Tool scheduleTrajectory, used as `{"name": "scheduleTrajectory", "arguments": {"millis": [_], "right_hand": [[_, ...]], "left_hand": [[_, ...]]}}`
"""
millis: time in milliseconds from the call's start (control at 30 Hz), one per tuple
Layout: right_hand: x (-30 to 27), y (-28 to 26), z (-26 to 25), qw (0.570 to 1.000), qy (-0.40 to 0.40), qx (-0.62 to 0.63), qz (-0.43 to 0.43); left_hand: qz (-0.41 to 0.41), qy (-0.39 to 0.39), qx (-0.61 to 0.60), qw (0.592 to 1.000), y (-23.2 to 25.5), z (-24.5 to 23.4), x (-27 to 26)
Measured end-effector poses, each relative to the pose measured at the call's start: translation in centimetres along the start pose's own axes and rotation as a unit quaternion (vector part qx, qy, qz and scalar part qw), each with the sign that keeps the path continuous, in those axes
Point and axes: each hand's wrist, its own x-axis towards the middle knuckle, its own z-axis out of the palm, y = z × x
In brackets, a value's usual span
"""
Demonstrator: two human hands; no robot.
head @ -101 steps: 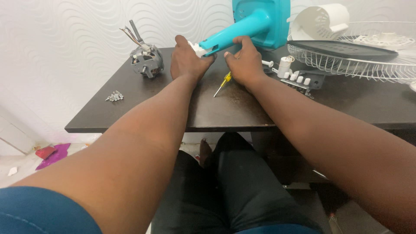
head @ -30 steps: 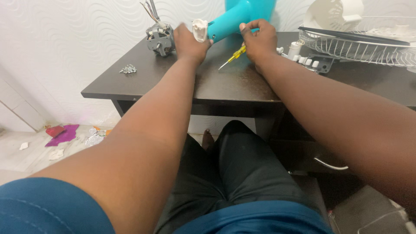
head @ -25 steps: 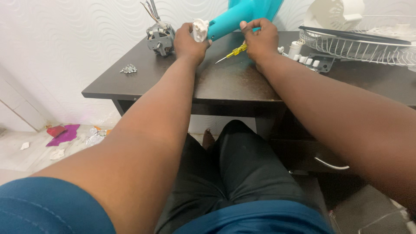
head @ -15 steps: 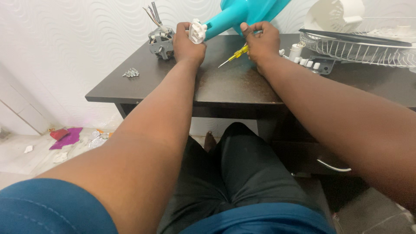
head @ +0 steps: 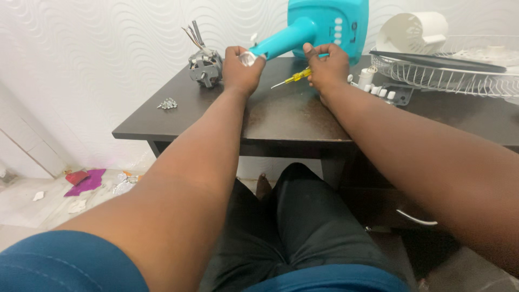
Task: The person uses a screwdriver to remove screws and detach internal components from a teal fan housing, including a white cylindrical part and a black switch assembly. The person then reattaches the white cylindrical part and places the switch assembly on the table.
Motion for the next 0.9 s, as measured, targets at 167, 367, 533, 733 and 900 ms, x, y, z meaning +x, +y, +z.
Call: {"name": "scheduleTrajectory", "arguments": {"millis": [167,367,533,733,900], "right_hand": [[-0.3,-0.3,0.0,1.0,0.01,-0.012,0.003],[-0.8,-0.7,-0.2,1.0,0.009,-0.025,0.004],[-1.1,-1.1,-0.2,1.0,-0.014,-0.017,-0.003],[-1.3,-1.4,0.0,0.999,-0.018,-0.04,0.007],[-0.6,-0.4,0.0,0.998,-0.042,-0.037,-0.002]], "left_hand": [[-0.034,0.005,-0.009,0.999,0.5,-0.5,-0.5],[-0.076,0.007,-0.007,0.997,0.5,-0.5,-0.4],[-0.03,-0.014,0.045,0.998,-1.1,0.0,0.2],[-0.054,-0.019,0.091,0.994,-1.3,0.3,0.5],[-0.017,-0.009,0.121,0.992,0.7,-0.3,-0.5]]}}
